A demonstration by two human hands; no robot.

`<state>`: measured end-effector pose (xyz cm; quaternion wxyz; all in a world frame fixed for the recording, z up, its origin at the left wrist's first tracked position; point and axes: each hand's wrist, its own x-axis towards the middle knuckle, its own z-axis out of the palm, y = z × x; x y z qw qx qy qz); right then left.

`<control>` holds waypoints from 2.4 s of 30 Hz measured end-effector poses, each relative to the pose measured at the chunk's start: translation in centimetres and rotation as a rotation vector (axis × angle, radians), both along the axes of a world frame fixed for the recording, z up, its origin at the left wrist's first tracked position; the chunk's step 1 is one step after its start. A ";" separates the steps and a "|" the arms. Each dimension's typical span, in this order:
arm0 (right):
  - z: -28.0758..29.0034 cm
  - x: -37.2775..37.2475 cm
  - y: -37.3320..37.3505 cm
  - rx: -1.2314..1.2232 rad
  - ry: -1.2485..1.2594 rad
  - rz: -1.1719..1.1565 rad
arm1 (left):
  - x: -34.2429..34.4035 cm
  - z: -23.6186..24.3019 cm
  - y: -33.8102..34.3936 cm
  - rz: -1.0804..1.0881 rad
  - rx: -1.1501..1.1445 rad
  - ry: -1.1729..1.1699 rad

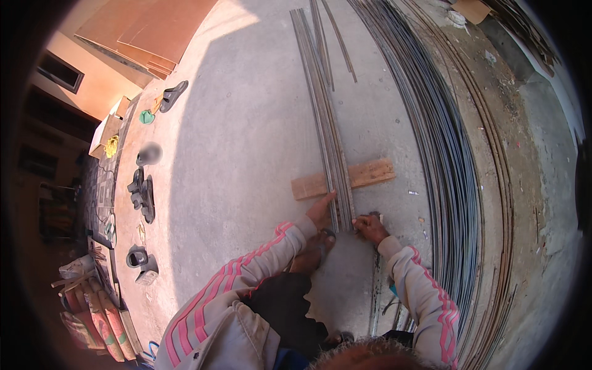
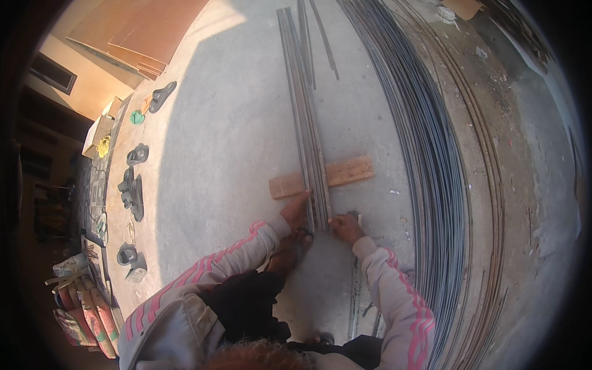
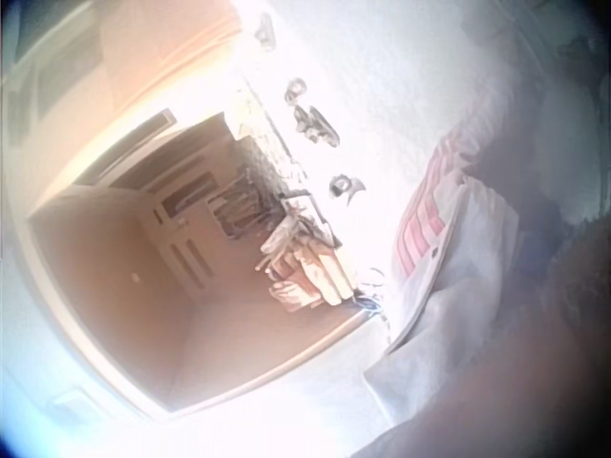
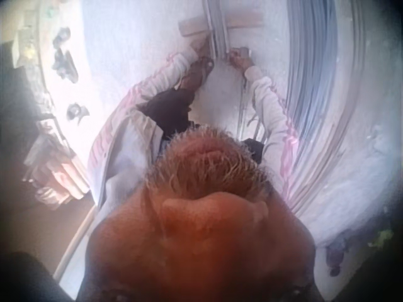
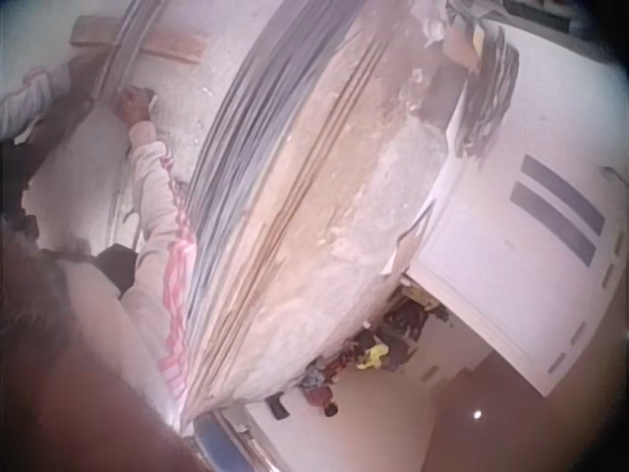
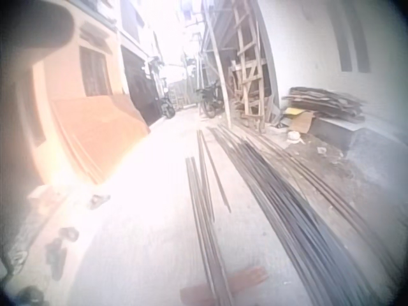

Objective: The person measures metal rods with a tape measure and bends them using a wooden block as a fulcrum. The person repeatedly bends multiple rods into a curved shape.

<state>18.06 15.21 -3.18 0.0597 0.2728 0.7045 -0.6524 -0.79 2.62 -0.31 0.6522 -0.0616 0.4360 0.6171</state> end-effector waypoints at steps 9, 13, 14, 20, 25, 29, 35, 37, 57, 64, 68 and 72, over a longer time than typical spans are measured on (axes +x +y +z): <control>1.3 0.2 0.1 -0.102 0.001 -0.009 | -1.4 0.5 -1.7 0.051 -0.148 0.161; 1.9 0.0 0.1 -0.126 0.020 -0.026 | -2.2 0.6 -2.7 0.047 -0.191 0.172; 2.0 0.0 -0.1 -0.138 -0.002 -0.038 | -2.1 0.8 -3.1 0.056 -0.198 0.192; 3.5 -0.2 -0.1 -0.067 -0.011 -0.025 | -1.9 2.4 -4.2 0.127 -0.337 0.526; 5.8 0.4 0.1 -0.186 -0.026 -0.110 | -2.7 4.4 -2.0 0.168 -0.180 0.686; 8.5 0.9 0.7 -0.286 -0.010 -0.121 | -2.7 6.6 2.4 -0.038 -0.107 0.572; 12.0 1.2 1.4 -0.374 0.062 -0.135 | -1.3 8.2 7.8 -0.076 -0.005 0.344; 12.6 1.3 1.3 -0.346 0.068 -0.128 | -1.2 7.3 9.4 0.062 0.036 0.252; 7.0 15.8 -11.2 0.750 -0.437 0.048 | -5.5 7.9 10.8 0.034 0.294 0.003; 4.8 15.4 -12.3 0.785 -0.529 -0.093 | -7.7 7.9 12.0 -0.065 0.311 0.032; 4.4 14.8 -12.1 0.779 -0.639 -0.084 | -7.0 9.0 12.8 -0.061 0.288 0.122; 3.8 16.4 -11.4 0.550 -0.351 -0.192 | -5.4 11.0 13.4 0.032 0.187 0.292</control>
